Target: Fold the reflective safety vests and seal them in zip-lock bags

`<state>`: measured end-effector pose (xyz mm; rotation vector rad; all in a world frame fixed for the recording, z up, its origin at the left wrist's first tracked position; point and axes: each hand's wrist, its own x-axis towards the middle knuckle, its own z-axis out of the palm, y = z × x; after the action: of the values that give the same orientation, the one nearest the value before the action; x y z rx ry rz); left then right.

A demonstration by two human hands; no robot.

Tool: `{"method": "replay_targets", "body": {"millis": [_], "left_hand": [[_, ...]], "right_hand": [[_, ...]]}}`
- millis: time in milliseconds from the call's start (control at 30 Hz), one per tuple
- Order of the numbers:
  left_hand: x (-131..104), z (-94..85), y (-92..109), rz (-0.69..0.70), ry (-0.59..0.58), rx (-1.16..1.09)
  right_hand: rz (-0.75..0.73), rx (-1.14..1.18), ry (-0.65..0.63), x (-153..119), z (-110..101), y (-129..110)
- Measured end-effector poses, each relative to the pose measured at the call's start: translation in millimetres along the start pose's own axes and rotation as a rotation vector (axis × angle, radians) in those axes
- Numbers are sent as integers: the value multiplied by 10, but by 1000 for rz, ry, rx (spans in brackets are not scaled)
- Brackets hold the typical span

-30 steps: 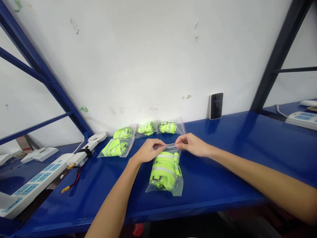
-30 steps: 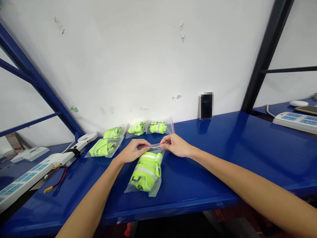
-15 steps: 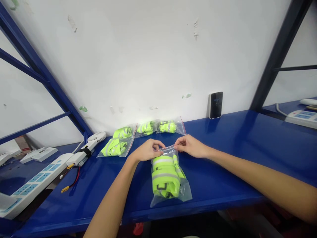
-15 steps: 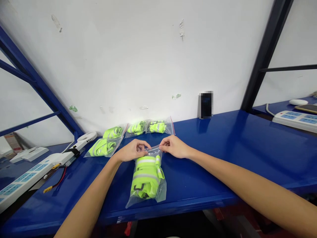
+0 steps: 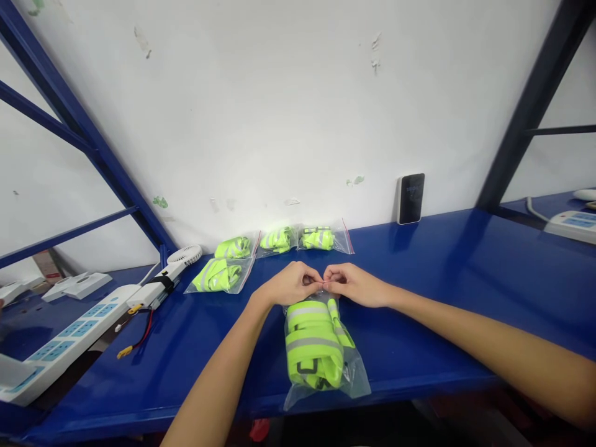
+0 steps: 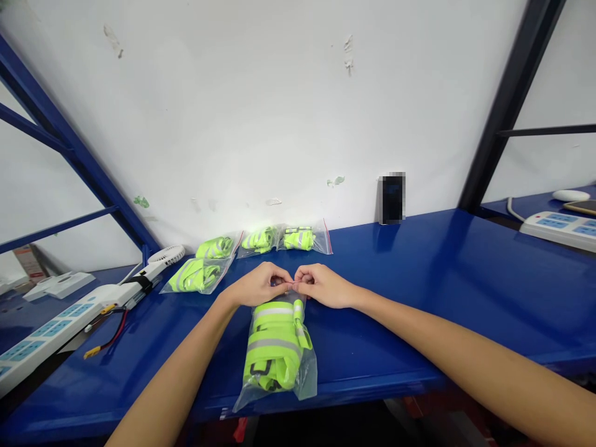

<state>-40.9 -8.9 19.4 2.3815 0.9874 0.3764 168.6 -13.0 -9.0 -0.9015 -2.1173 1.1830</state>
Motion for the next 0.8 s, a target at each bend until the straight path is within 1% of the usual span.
{"method": "replay_targets", "body": {"millis": [100,200,300,433,567,800], "left_hand": [[-6,10,-10,-6,54,5],[-23,-5,-27,-28,89,-43],[-45,-29,-18,-1,103,-28],[-61,-40,22,17,113,18],[-60,-29,27,11,107,38],[-46,-8,6,-7,104,46]], "right_hand": [[-83,-110,45,-7,5,-5],[-108,-183,97,-12,-1,-3],[-81,-207,123,-24,-13,-7],[-29,-139,74,-43,-34,0],[-43,-101,70,-37,-36,21],[-35,-151,116,-40,9,-32]]}}
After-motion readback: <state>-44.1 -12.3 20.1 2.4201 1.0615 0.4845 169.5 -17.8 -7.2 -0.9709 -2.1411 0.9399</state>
